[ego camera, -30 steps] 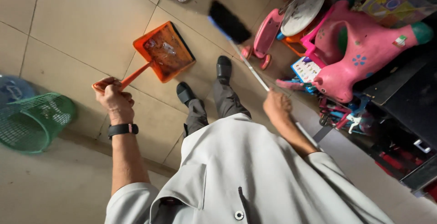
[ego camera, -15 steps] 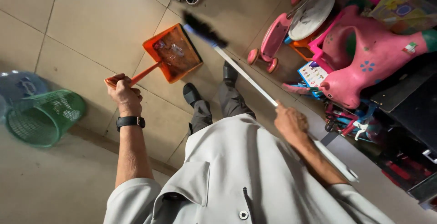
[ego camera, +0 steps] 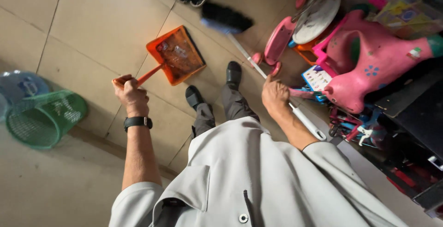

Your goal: The person sweeps the tiled floor using a broom and an orange dustpan, moving debris from different areas of the hallway into the pan.

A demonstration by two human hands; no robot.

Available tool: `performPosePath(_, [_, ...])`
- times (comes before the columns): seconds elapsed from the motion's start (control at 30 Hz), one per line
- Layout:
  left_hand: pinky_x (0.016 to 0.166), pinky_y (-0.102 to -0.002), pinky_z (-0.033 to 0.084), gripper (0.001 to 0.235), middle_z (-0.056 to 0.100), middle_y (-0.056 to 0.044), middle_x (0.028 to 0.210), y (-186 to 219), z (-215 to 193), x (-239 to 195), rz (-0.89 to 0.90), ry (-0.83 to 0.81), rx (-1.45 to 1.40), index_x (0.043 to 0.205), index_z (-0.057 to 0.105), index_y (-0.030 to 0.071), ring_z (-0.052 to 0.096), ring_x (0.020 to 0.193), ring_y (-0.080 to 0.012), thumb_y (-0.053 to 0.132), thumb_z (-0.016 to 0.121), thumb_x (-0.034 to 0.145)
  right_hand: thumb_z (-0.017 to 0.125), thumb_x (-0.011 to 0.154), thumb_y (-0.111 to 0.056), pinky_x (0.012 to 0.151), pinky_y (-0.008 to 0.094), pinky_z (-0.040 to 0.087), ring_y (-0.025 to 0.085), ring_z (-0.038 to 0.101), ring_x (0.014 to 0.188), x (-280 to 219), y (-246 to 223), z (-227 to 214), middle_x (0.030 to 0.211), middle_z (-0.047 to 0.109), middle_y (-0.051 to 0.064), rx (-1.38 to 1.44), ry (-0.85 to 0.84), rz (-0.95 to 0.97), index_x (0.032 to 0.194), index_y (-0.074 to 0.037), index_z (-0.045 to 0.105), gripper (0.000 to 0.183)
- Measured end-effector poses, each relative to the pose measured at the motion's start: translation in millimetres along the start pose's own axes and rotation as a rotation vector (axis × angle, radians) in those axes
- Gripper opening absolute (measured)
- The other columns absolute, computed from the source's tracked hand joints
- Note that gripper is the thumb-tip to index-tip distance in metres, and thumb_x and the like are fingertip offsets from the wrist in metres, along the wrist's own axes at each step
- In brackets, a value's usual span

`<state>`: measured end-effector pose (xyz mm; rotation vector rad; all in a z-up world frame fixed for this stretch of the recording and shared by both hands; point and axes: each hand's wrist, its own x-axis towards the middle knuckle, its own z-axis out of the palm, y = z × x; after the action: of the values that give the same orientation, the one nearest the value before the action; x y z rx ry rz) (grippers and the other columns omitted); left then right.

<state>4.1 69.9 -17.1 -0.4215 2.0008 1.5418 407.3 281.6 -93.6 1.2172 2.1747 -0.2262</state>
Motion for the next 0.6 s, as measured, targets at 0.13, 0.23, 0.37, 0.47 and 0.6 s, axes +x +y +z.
performPosePath(0.13, [0.037,-0.029,0.033,0.021,0.058,-0.004,0.087,2.2,5.0,0.1,0.010,0.002,0.013,0.105,0.052,0.012,0.048,0.048,-0.0139,0.008,0.050,0.084,0.057,0.095,-0.021,0.084,0.061,0.055,0.044,0.071,0.101,-18.8,47.9,-44.4,0.105,0.072,0.021,0.083,-0.200,0.044,0.137,-0.017,0.062,0.043])
performPosePath(0.23, [0.038,-0.029,0.033,0.022,0.059,-0.004,0.087,0.6,-3.4,-1.2,0.019,0.015,0.021,0.105,0.054,0.013,0.047,0.048,-0.0144,0.008,0.047,0.085,0.057,0.095,-0.025,0.080,0.057,0.056,0.044,0.071,0.099,-46.2,91.7,-80.5,0.103,0.072,0.020,0.100,-0.174,0.133,0.137,-0.022,0.062,0.042])
performPosePath(0.37, [0.038,-0.028,0.030,0.021,0.060,-0.003,0.087,-1.1,-8.0,1.3,-0.009,0.006,-0.003,0.105,0.052,0.015,0.044,0.047,-0.0134,0.008,0.047,0.085,0.057,0.097,-0.019,0.075,0.054,0.057,0.042,0.073,0.088,-46.3,134.7,-79.0,0.098,0.071,0.025,0.013,0.069,0.124,0.141,-0.017,0.061,0.044])
performPosePath(0.47, [0.038,-0.029,0.029,0.022,0.061,-0.004,0.087,-3.9,-1.9,1.2,0.002,0.001,-0.012,0.105,0.052,0.015,0.043,0.047,-0.0128,0.008,0.046,0.086,0.059,0.092,-0.015,0.074,0.051,0.057,0.041,0.073,0.089,13.0,157.9,-48.7,0.097,0.072,0.025,0.039,0.133,0.172,0.123,-0.006,0.064,0.033])
performPosePath(0.6, [0.036,-0.029,0.034,0.022,0.060,-0.004,0.085,-7.4,3.9,0.6,0.026,0.060,0.072,0.104,0.054,0.015,0.047,0.045,-0.0136,0.007,0.049,0.084,0.056,0.101,-0.014,0.076,0.053,0.058,0.040,0.074,0.091,84.6,144.1,-3.3,0.097,0.075,0.024,0.082,0.163,0.250,0.114,-0.003,0.068,0.021])
